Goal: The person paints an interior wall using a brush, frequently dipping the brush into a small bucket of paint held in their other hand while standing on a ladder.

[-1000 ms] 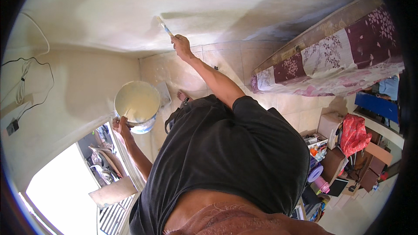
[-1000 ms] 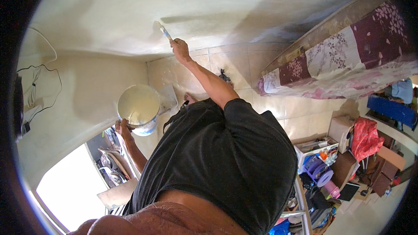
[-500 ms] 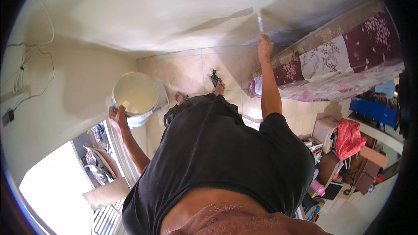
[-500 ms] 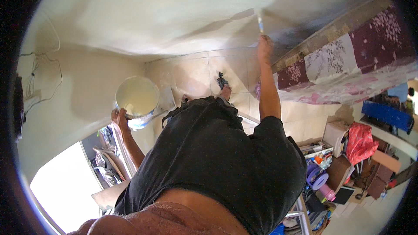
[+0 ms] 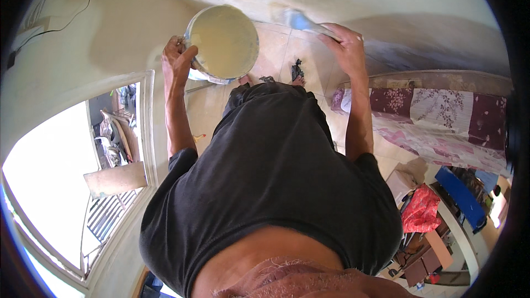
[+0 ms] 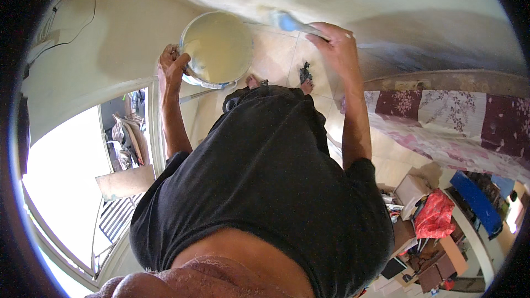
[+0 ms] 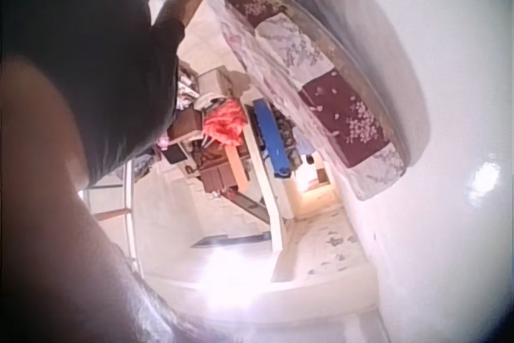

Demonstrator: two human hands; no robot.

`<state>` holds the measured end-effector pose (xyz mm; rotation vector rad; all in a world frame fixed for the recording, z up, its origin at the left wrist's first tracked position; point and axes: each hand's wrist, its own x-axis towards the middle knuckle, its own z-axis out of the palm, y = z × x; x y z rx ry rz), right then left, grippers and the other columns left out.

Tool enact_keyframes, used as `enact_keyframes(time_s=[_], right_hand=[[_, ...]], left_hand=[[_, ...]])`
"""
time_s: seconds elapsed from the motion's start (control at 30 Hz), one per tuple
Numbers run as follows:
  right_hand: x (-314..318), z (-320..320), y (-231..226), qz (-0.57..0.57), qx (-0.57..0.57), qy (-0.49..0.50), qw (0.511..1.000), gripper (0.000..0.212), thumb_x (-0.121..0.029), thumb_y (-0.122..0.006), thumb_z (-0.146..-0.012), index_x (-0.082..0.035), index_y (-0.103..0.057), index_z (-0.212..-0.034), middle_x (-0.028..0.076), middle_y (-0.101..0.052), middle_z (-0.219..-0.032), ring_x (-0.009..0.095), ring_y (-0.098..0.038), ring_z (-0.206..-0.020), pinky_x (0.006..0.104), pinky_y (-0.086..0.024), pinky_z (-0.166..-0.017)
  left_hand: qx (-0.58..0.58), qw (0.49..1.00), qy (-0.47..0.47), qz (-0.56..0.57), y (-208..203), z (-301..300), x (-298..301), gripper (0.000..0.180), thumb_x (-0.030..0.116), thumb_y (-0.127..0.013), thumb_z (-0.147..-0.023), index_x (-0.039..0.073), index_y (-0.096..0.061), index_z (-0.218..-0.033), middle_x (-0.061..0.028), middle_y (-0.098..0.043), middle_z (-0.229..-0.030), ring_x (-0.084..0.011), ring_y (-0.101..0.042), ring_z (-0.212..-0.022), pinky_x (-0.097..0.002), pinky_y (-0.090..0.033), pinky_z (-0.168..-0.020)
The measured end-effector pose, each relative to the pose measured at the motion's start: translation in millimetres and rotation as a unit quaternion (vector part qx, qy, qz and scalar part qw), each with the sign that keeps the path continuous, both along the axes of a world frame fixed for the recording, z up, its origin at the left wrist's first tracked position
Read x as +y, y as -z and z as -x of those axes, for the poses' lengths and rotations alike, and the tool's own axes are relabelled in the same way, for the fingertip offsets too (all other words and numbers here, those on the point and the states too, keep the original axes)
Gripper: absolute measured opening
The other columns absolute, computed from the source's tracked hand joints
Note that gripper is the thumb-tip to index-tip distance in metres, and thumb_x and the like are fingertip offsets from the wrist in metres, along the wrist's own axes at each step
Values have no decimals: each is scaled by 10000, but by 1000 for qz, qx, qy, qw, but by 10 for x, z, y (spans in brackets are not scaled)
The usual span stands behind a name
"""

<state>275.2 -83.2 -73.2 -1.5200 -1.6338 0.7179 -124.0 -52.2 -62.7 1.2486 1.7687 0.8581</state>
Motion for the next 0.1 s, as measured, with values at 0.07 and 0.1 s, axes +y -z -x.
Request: enact_keyframes(time_s=[0.07,0.1], right_hand=[[117,256,-225,29,-63,-91,993,276,-186,-733,-865,-57,-718,-1109,134,-728,-1005,214,-691,-836,335,-539,-801],[181,396,-333,43,-96,-134,985,278,-199,-736,-871,-63,-720,-1113,142,-729,-1051,235,-700,-854,336,-550,-828]], left_hand=[[2,1000,20,2,-134,-73,34,241,140,-660,-703,-17,-609,-878,-19,-540,-637,-104,-494,-536,-285,-440,-494],[8,999,39,2,-235,-122,42,230,136,-663,-710,-3,-624,-889,-17,-544,-645,-101,-494,-540,-284,-450,-493]])
